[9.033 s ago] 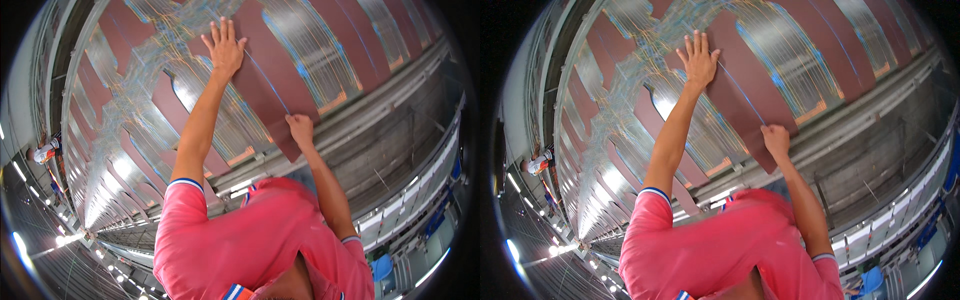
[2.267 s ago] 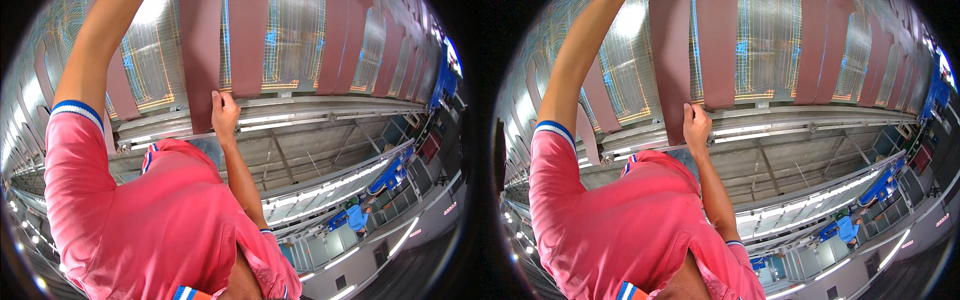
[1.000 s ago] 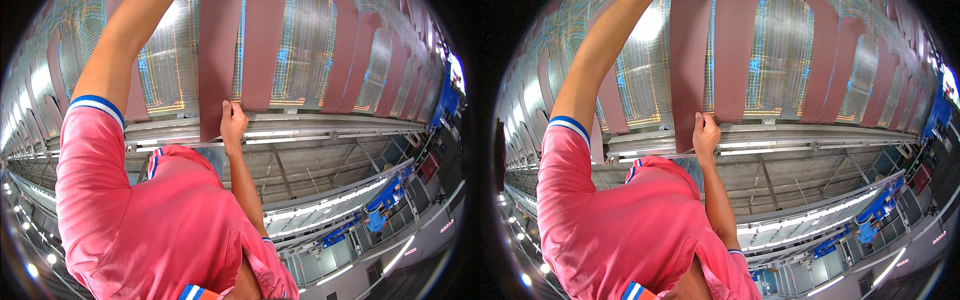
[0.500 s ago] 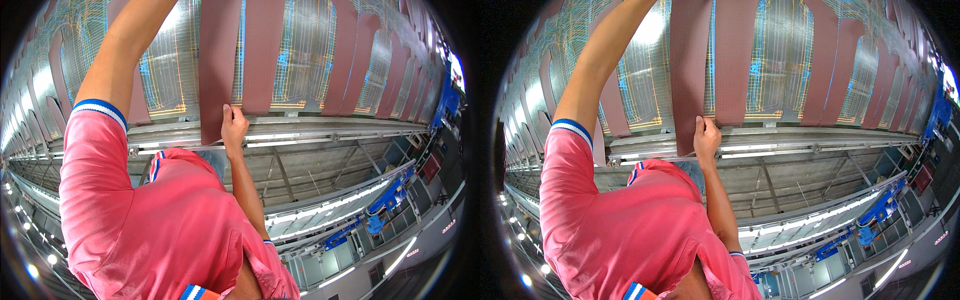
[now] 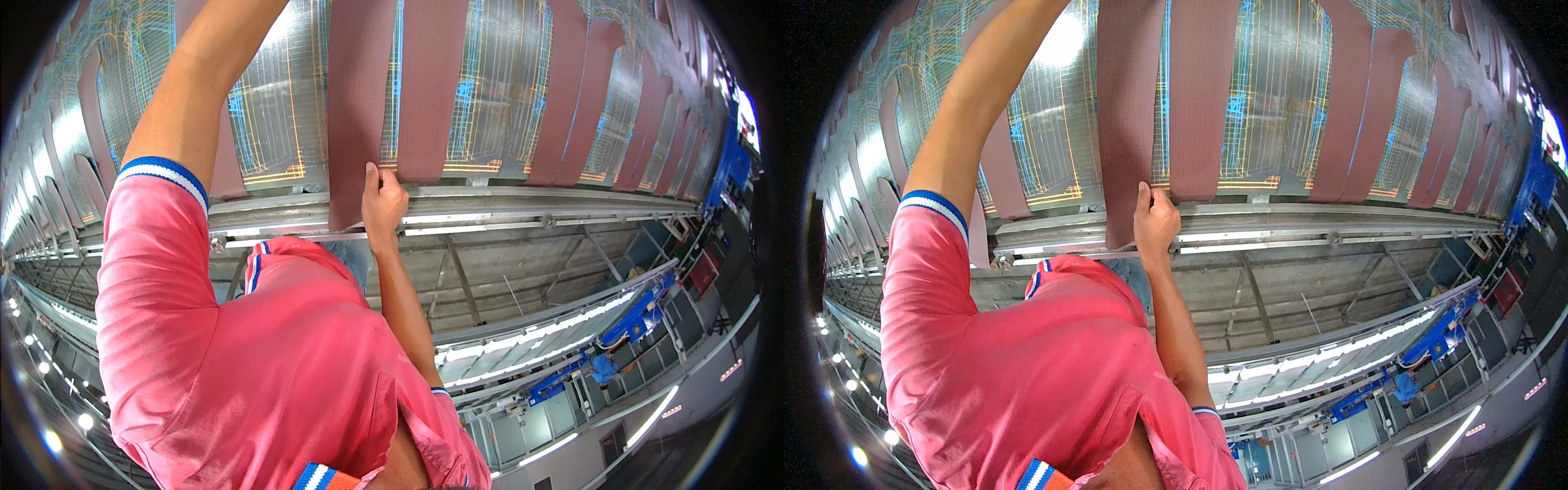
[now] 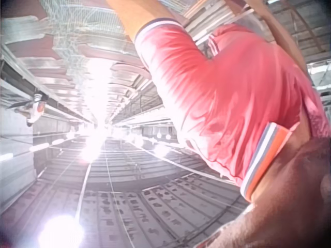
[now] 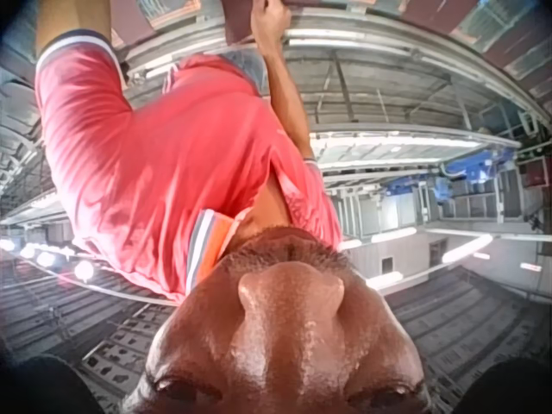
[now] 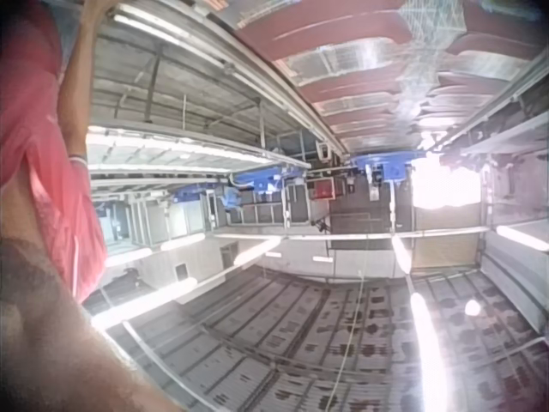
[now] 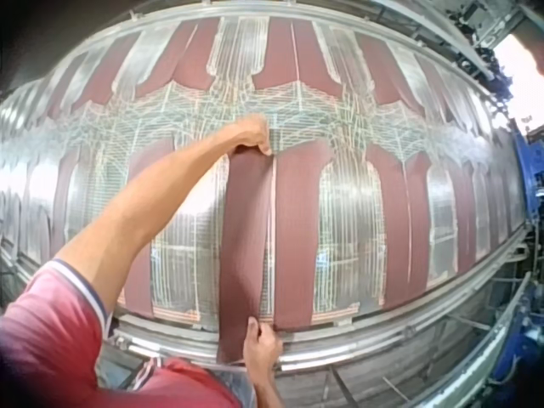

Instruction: The person repeatedly places reddish-brown rectangular sheets onto a curved metal surface with a grid pattern, aligning them along blue guide lines and smoothing them down by hand. The person works one sheet at a time, moving along the surface to cover successive sections.

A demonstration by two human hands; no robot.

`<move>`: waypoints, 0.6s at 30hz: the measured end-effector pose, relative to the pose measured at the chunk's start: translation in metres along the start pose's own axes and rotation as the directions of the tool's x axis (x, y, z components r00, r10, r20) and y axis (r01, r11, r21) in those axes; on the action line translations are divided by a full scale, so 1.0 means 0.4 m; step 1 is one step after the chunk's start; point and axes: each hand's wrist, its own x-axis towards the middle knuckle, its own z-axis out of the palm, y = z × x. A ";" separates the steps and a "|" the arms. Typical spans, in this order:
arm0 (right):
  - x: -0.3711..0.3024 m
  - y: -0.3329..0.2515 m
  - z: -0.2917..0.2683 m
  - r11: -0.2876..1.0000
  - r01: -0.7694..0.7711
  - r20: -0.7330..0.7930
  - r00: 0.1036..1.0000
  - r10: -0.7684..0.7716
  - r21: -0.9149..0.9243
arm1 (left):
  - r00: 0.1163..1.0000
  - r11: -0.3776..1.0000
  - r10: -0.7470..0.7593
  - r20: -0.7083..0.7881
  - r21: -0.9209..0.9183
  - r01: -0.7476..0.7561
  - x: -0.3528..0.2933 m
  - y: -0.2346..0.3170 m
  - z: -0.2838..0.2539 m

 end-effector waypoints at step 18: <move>0.070 0.202 -0.116 0.992 -0.070 -0.257 0.962 0.095 0.105 | 0.714 0.999 -0.045 -0.699 -0.028 0.036 -0.620 0.234 0.200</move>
